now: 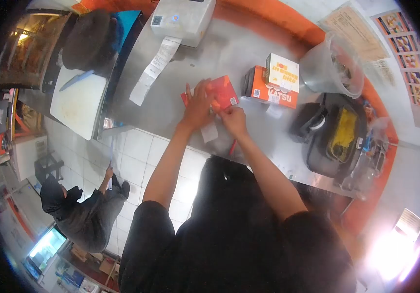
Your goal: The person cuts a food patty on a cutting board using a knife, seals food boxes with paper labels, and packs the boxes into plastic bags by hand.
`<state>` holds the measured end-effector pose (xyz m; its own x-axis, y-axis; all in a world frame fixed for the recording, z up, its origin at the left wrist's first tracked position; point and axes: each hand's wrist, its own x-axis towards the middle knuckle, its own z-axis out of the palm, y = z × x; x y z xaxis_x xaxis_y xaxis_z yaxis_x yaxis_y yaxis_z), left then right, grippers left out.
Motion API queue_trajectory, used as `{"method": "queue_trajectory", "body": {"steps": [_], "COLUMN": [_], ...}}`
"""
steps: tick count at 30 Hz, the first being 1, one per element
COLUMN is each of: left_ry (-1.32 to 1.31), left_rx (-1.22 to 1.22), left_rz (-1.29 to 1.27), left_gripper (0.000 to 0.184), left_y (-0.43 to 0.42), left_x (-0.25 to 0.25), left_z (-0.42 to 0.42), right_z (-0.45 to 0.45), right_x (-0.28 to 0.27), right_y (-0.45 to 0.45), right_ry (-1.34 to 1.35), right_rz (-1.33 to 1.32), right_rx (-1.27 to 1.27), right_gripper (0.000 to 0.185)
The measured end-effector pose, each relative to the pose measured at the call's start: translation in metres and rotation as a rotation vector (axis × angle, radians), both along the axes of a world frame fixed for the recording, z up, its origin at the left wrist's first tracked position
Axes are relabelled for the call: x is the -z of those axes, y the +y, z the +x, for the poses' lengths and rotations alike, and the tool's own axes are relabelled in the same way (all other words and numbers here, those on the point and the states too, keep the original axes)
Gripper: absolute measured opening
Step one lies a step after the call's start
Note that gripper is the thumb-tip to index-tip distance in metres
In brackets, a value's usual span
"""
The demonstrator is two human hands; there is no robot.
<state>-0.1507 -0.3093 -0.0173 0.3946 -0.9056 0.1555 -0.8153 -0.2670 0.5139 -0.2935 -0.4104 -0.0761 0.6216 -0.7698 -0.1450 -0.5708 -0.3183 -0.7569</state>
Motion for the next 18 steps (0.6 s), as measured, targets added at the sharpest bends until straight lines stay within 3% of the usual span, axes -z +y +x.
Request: {"method": "queue_trajectory", "body": {"steps": [3, 7, 13, 18], "left_ry": [-0.017, 0.039, 0.069, 0.106], "left_rx": [-0.007, 0.006, 0.007, 0.020], "left_rz": [0.042, -0.008, 0.007, -0.013], "left_gripper": [0.053, 0.062, 0.063, 0.058], "left_y": [0.000, -0.002, -0.001, -0.003], "left_x": [0.002, -0.005, -0.003, -0.003], "left_z": [0.002, 0.004, 0.004, 0.009], "right_z": [-0.001, -0.011, -0.010, -0.011], "right_x": [-0.019, -0.006, -0.025, -0.021], "right_y": [0.001, 0.003, -0.015, 0.009], "right_ry": [0.001, -0.195, 0.041, 0.054], "right_rz": [0.056, 0.144, -0.020, 0.009], "right_rx": [-0.031, -0.095, -0.259, -0.185], "right_gripper": [0.038, 0.033, 0.024, 0.023]}}
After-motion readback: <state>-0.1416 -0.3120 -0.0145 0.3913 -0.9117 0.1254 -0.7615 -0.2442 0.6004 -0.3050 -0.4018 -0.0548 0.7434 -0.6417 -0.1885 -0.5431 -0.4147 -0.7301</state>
